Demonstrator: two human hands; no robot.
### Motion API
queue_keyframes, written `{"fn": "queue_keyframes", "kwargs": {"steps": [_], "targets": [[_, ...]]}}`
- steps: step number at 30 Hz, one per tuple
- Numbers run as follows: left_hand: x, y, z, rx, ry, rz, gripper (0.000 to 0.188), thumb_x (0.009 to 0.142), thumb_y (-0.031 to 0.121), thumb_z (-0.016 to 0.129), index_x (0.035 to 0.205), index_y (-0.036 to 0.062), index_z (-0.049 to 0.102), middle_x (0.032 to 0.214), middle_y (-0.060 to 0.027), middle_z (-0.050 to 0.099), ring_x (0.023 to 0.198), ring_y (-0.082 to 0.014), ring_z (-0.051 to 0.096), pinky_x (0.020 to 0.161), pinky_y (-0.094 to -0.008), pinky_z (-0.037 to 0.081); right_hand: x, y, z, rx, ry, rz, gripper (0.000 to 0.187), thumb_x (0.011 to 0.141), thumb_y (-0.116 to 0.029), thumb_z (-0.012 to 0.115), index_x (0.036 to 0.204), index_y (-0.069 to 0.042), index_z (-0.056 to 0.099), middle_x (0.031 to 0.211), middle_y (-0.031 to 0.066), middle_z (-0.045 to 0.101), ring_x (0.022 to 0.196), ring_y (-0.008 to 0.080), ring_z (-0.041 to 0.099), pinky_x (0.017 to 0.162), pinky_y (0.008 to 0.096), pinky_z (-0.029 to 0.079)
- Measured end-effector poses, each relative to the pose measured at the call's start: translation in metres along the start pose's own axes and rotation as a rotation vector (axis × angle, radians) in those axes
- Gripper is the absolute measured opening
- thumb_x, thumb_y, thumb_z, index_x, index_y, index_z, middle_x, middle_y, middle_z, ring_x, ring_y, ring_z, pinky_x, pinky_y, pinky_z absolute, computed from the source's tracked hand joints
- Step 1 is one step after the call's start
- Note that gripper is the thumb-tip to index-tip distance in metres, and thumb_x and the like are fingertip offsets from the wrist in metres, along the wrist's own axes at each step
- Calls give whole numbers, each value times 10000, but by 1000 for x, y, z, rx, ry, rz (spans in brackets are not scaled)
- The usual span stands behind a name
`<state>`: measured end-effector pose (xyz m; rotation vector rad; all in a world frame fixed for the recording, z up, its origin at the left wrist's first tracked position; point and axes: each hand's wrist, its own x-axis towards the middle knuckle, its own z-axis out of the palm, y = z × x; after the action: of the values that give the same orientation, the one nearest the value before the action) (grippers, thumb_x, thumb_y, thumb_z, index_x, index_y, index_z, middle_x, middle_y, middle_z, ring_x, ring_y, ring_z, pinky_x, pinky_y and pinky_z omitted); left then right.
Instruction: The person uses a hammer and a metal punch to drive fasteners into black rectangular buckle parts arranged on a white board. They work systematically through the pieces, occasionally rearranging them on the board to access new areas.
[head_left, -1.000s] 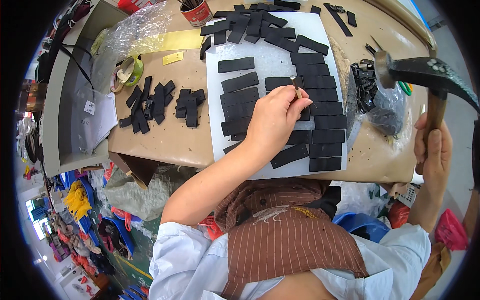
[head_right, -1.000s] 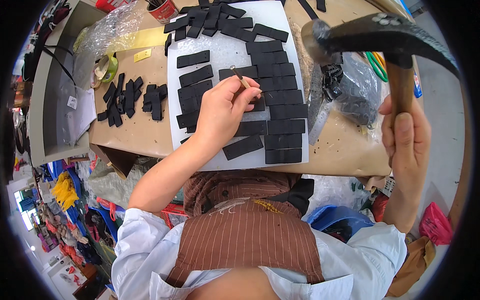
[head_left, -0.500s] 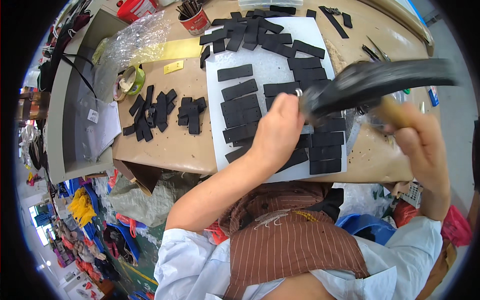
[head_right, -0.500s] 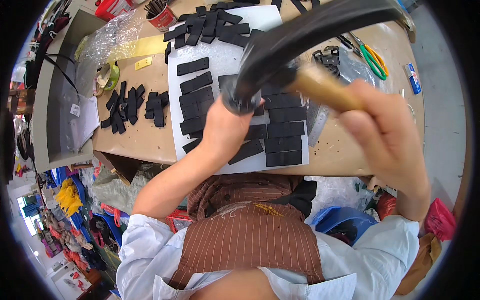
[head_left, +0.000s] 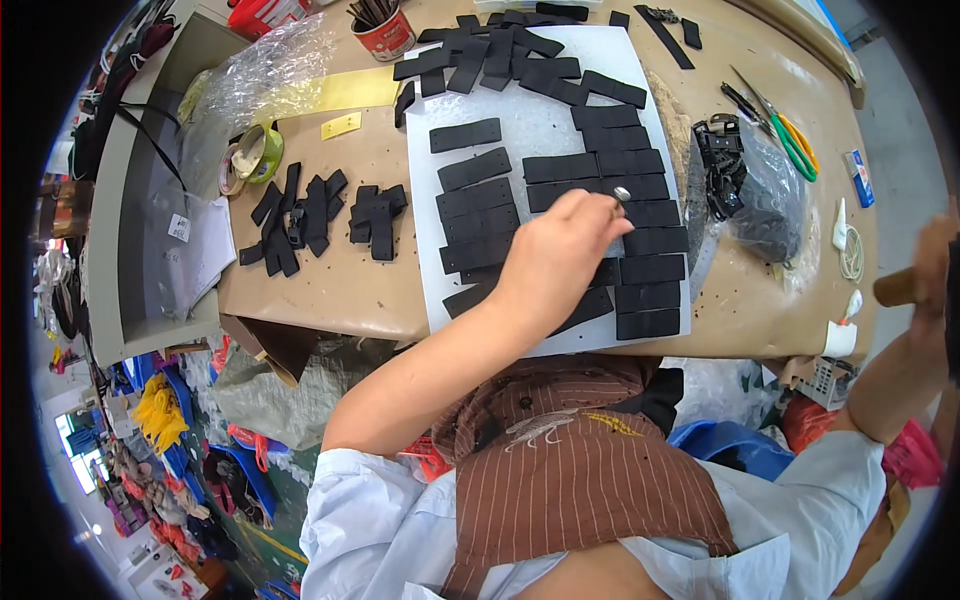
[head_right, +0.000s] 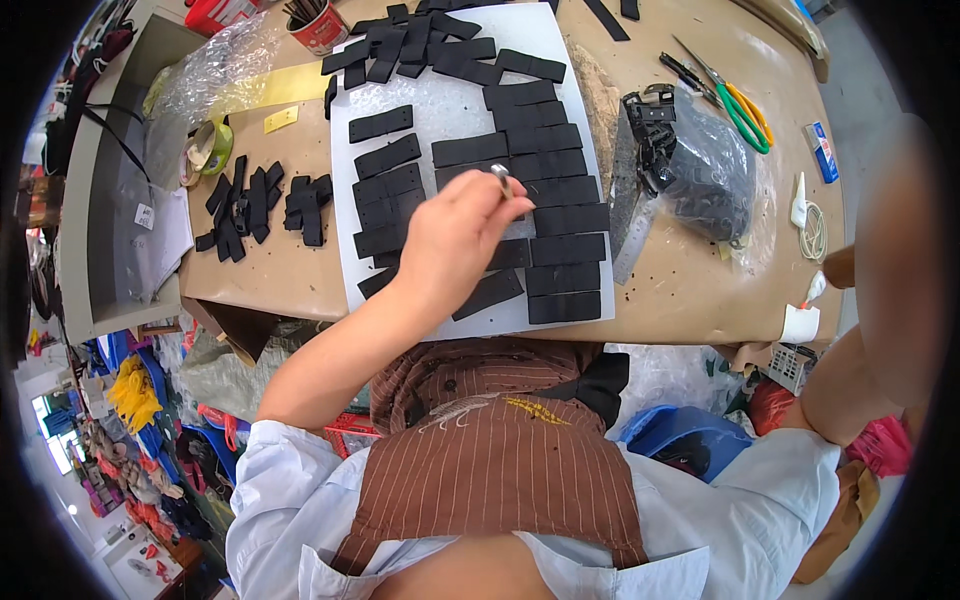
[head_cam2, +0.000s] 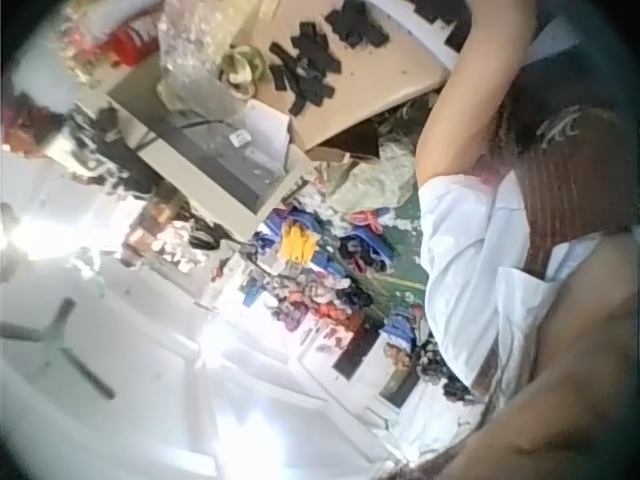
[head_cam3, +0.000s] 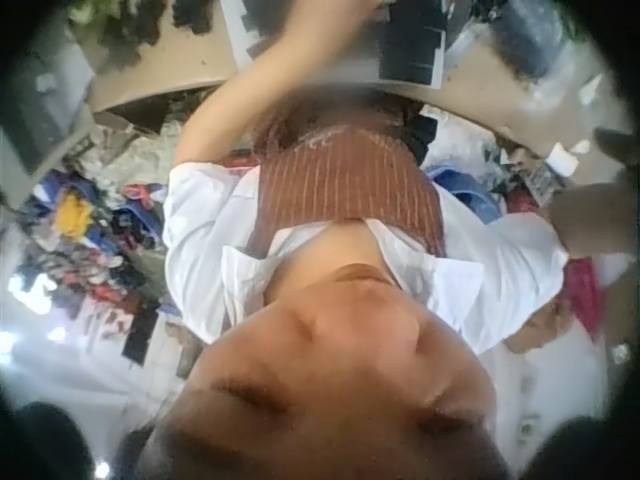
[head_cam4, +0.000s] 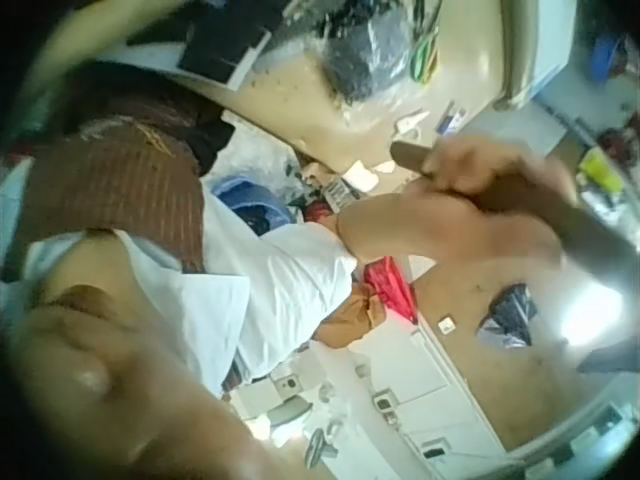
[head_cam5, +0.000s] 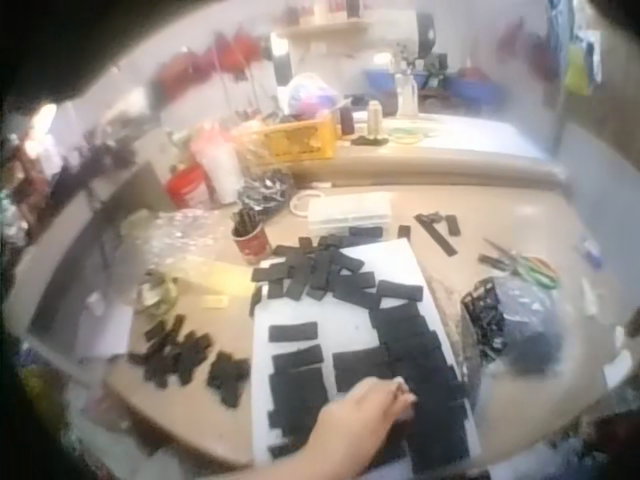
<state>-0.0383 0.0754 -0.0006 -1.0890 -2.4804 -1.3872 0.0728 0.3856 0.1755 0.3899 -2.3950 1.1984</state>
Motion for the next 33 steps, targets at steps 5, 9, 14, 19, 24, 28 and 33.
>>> {"fn": "queue_keyframes", "kwargs": {"steps": [5,9,14,19,24,28,33], "targets": [[-10,-3,4,138,65,-34,143,883,108,622,924,1,537,796,-116,569,646,-289,641,529,-356,538,2,-18,105,-115,-307,331,258,973,-276,512,898,-33,558,604,-34,456,554,97,449,512,257,328],[27,-3,-25,-698,56,-604,140,937,124,579,898,-10,570,835,-66,641,738,-90,644,625,-229,548,-8,-31,80,195,-100,528,341,994,-340,474,980,-13,569,658,-79,408,570,7,332,506,191,253],[32,-17,-72,-568,151,-542,128,948,135,575,994,20,607,882,-52,669,851,-116,660,716,-234,556,-23,-6,89,44,-173,551,405,992,-389,468,984,2,572,668,-72,367,580,13,296,512,192,229],[15,-26,-55,-386,30,-518,114,930,88,589,1006,13,627,907,-36,661,859,-96,643,728,-243,559,-13,-6,103,25,-238,546,427,984,-401,482,935,12,578,682,-49,372,594,40,317,524,217,254],[9,-34,-44,-383,102,-422,84,895,41,610,904,-41,593,850,-75,621,649,-108,582,592,-246,507,-9,0,108,28,-241,463,414,987,-381,482,952,20,582,695,-39,399,600,42,330,536,220,270],[6,-34,-42,-319,99,-395,91,908,34,590,929,-50,562,894,-79,617,673,-125,594,607,-252,517,-16,10,104,17,-203,508,400,990,-365,481,1028,23,569,697,-56,411,602,30,341,541,208,275],[6,-36,-42,-405,109,-441,95,919,41,580,928,-49,549,922,-81,612,705,-135,611,639,-258,536,1,7,98,121,-169,466,387,999,-343,462,1079,23,560,658,-81,397,563,-8,305,506,168,216]]}}
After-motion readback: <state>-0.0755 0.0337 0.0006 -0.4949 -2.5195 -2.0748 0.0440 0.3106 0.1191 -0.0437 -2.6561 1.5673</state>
